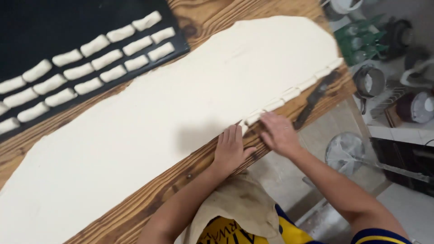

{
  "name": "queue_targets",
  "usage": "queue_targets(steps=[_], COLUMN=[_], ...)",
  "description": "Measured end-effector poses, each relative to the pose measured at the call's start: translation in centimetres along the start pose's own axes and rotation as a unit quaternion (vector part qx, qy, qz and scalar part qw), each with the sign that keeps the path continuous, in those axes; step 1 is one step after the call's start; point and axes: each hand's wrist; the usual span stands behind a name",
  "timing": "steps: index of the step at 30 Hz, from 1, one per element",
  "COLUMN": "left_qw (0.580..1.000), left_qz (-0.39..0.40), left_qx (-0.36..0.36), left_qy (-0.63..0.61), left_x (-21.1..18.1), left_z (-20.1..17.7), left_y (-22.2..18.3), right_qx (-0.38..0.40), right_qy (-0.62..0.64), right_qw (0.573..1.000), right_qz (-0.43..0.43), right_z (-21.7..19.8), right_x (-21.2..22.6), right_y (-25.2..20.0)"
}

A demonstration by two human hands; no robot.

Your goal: Cutting a large sheet of dough into small rectangular pieces and arranging them on a baking tray.

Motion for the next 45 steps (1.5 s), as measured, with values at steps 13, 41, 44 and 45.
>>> queue_targets(steps=[13,41,44,45], left_qw=[0.789,0.926,0.918,0.906], left_qz=[-0.357,0.028,-0.028,-0.063], left_qx=[0.016,-0.274,-0.176,-0.127], left_qy=[-0.500,0.258,0.355,0.399], left_x=[3.7,14.3,13.2,12.2], left_z=[-2.9,1.7,0.6,0.4], left_y=[1.7,-28.3,-28.2,-28.3], right_qx=[0.072,0.101,0.102,0.140], right_qy=[0.096,0.214,0.063,0.036], right_qw=[0.992,0.960,0.974,0.973], right_qz=[0.029,-0.146,-0.192,-0.179], right_z=[4.7,0.8,0.1,0.0], right_x=[3.8,10.2,10.8,11.9], right_y=[3.2,-5.2,-4.6,-2.9])
Point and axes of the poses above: each hand's wrist, its own y-axis towards the middle knuckle, its own z-axis out of the palm, x = y × z, and after that the axes turned 14 degrees about z, right-handed
